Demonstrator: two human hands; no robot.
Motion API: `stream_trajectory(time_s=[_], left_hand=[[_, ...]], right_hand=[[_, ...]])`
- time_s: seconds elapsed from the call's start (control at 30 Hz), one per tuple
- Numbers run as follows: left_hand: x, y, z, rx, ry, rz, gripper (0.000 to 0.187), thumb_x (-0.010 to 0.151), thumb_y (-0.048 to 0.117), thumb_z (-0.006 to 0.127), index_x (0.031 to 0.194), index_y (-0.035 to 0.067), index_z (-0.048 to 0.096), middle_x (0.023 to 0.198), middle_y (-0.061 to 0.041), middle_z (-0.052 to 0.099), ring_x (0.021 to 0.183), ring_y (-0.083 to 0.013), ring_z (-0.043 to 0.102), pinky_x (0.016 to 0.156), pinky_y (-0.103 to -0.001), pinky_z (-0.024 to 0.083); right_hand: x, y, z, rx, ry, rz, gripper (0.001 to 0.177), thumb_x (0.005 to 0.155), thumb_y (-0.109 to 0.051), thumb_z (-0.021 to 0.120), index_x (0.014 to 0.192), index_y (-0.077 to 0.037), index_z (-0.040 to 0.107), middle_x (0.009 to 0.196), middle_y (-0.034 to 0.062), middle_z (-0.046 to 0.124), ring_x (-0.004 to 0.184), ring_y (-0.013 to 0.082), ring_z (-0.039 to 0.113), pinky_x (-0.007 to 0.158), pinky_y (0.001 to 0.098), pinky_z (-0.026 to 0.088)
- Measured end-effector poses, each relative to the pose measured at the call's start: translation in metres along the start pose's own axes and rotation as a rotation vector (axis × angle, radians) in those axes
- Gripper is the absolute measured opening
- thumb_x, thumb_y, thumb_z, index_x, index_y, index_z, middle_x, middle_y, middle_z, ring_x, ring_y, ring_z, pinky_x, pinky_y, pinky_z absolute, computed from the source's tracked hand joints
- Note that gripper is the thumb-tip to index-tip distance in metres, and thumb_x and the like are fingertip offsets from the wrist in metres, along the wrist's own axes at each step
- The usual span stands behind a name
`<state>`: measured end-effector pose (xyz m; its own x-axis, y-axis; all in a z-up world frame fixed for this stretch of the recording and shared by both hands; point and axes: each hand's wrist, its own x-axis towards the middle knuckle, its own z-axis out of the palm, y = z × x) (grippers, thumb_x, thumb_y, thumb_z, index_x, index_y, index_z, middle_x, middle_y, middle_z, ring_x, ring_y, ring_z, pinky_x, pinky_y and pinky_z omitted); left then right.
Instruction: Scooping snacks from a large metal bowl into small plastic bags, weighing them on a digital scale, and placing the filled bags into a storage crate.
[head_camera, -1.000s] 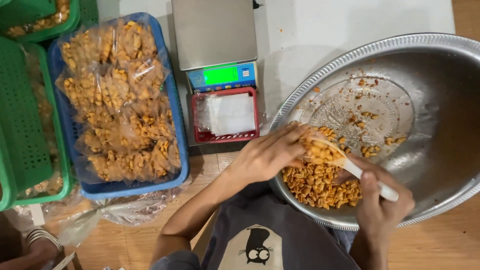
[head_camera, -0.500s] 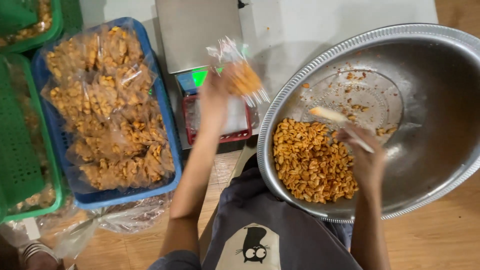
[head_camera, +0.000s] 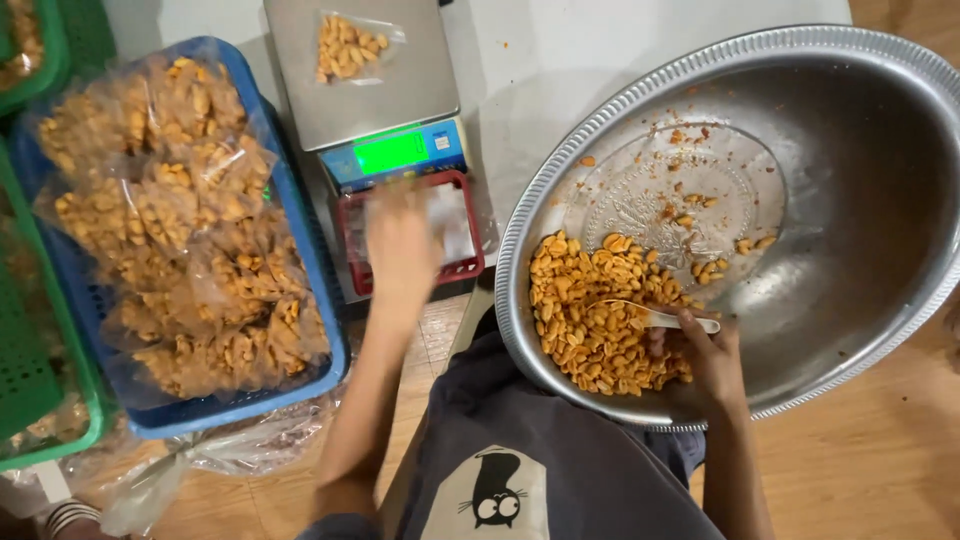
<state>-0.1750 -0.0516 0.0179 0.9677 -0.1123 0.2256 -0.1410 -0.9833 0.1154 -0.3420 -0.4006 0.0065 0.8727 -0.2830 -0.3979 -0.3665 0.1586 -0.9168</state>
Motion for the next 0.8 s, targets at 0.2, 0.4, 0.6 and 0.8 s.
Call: stream_trajectory(time_s=[0.2,0.4,0.6,0.8], left_hand=[[-0.083,-0.001,0.034,0.318,0.156,0.199,0.029,0.096,0.028,0.07,0.12,0.012,0.07,0.129,-0.011,0.069,0.12,-0.0251,0.068,0.082,-0.025,0.059],[-0.064,-0.014,0.007,0.208,0.199,0.357,0.029,0.099,0.017,0.067,0.126,0.007,0.068,0.136,-0.018,0.065,0.13,-0.0305,0.062,0.093,-0.028,0.057],[-0.067,-0.029,0.001,-0.426,0.024,0.293,0.026,0.103,-0.002,0.055,0.127,-0.009,0.062,0.137,-0.023,0.061,0.135,-0.0353,0.055,0.116,-0.039,0.047],[-0.049,-0.017,-0.037,-0.908,0.071,-0.28,0.009,0.087,0.007,0.081,0.096,0.008,0.081,0.1,-0.005,0.08,0.084,-0.0081,0.072,0.074,-0.022,0.056]], right_hand=[[-0.005,-0.005,0.019,0.31,0.139,-0.009,0.024,0.107,-0.012,0.06,0.111,0.008,0.071,0.078,0.0111,0.067,0.069,0.0174,0.073,0.066,0.0332,0.064],[0.006,-0.005,0.005,0.34,0.102,-0.065,0.027,0.11,-0.015,0.055,0.115,0.008,0.068,0.074,0.0232,0.064,0.065,0.0276,0.073,0.064,0.0393,0.066],[-0.002,-0.034,0.01,0.092,0.075,-0.128,0.031,0.113,-0.011,0.049,0.122,0.013,0.064,0.083,0.0198,0.066,0.068,0.0276,0.065,0.065,0.0355,0.059],[-0.006,-0.059,0.028,0.061,0.088,-0.196,0.028,0.112,-0.014,0.052,0.119,0.009,0.066,0.078,0.0209,0.063,0.058,0.0283,0.062,0.06,0.0375,0.06]])
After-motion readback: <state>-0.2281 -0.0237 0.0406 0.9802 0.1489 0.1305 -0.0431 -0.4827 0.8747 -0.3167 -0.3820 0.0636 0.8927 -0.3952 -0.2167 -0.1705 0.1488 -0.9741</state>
